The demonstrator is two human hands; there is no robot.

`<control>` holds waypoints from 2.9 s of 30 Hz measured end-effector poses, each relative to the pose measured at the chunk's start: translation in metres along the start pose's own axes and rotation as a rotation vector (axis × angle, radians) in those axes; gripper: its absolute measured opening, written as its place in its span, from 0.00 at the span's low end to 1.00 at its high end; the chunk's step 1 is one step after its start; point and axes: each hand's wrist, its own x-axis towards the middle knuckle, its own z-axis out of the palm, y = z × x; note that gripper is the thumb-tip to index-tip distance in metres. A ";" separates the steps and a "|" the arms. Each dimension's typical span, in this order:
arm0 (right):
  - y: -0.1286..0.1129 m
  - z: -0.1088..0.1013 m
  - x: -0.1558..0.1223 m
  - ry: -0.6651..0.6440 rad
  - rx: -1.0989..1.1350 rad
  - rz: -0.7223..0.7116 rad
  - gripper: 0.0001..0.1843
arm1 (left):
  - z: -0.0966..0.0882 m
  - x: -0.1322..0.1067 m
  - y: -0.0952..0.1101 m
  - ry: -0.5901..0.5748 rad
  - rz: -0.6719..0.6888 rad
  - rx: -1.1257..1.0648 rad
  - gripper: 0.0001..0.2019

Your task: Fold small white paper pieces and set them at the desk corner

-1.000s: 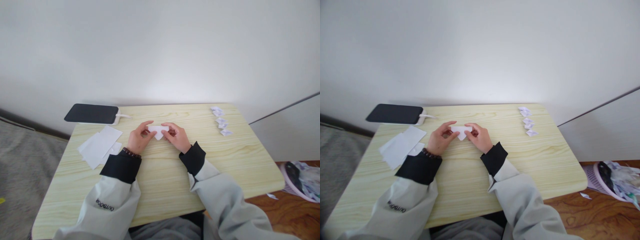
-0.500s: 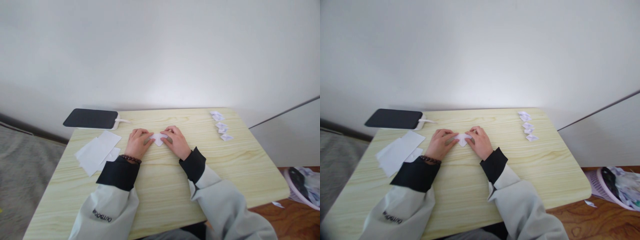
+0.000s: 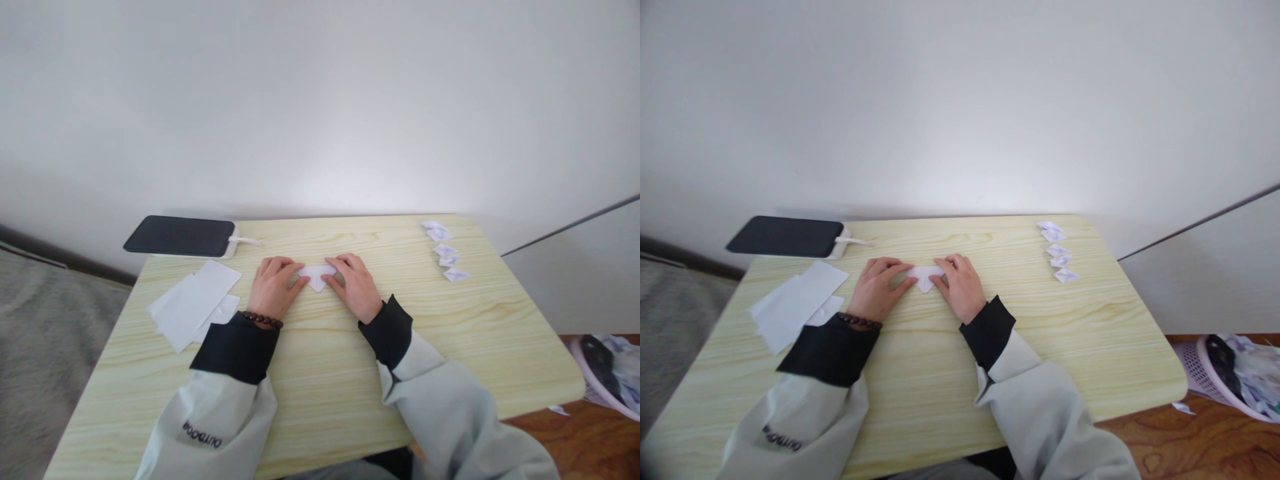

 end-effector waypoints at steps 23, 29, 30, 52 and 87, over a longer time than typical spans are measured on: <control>-0.007 -0.003 -0.002 0.015 -0.068 -0.051 0.10 | 0.000 0.001 0.003 -0.041 -0.018 0.003 0.12; -0.002 -0.001 0.001 -0.023 0.051 -0.120 0.07 | -0.002 0.003 0.004 -0.025 0.032 -0.099 0.07; -0.002 0.000 0.001 -0.024 0.066 -0.118 0.09 | -0.002 0.003 0.004 -0.023 0.044 -0.118 0.06; 0.002 0.000 0.002 -0.028 0.052 -0.164 0.09 | 0.000 0.004 0.005 -0.059 0.108 -0.026 0.08; -0.004 -0.001 -0.005 -0.050 -0.061 -0.256 0.13 | -0.009 -0.005 0.004 0.022 0.326 0.211 0.08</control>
